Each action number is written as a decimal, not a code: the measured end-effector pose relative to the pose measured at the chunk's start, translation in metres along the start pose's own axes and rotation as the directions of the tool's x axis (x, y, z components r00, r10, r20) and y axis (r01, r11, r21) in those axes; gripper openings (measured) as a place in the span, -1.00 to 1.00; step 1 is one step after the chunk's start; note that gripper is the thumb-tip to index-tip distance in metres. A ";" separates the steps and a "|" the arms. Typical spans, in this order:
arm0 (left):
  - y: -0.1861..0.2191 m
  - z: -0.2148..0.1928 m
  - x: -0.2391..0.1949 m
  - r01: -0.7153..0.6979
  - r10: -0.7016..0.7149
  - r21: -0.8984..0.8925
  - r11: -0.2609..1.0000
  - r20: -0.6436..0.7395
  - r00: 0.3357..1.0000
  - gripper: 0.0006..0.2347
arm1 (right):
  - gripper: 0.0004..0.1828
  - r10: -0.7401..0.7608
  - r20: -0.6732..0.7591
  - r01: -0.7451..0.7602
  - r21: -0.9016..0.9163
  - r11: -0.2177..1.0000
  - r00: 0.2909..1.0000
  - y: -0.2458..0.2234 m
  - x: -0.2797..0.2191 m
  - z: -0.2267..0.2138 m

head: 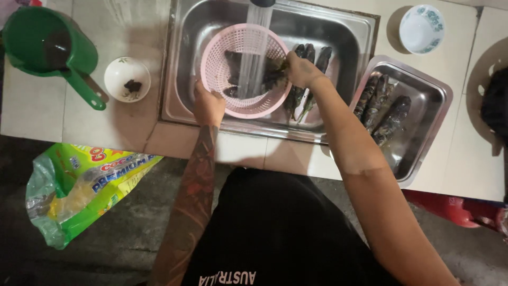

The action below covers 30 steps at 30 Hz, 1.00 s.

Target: The person washes charred eggplants in a pink colander under running water, then peels the blackened skin off each eggplant by hand. The peeled eggplants are placed into a rectangular metal tray next to the sink.

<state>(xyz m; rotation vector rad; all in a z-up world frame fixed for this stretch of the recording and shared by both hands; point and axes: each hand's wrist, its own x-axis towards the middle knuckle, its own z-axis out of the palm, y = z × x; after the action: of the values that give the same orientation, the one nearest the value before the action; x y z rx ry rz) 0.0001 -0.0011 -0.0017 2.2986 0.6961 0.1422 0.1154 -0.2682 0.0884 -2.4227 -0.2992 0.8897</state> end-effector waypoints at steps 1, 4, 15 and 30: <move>-0.001 0.001 0.000 0.014 -0.014 0.015 1.000 -0.001 1.000 -0.59 | -0.42 0.071 -0.037 -0.077 -0.195 0.978 0.997 -0.002 0.001 0.002; -0.024 0.022 0.008 -0.120 0.130 0.086 0.989 -0.117 0.985 -0.57 | -0.53 -0.151 -0.324 0.018 -0.380 0.925 0.934 -0.004 0.015 0.019; 0.053 0.120 0.063 -0.479 0.406 -0.208 0.853 -0.313 0.859 -0.87 | -0.84 -0.268 -0.331 0.411 0.515 0.752 0.905 -0.057 -0.018 0.013; 0.158 0.060 0.047 0.665 -0.041 -0.738 -0.110 0.672 0.739 -0.69 | 0.29 0.789 -0.158 -0.804 -0.153 0.575 0.594 0.117 -0.285 0.042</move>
<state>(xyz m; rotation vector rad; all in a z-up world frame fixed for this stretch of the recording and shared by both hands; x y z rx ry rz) 0.1274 -0.1071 0.0553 0.5097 0.6192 -0.1689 -0.1253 -0.4554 0.1480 -2.7842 0.8806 1.1593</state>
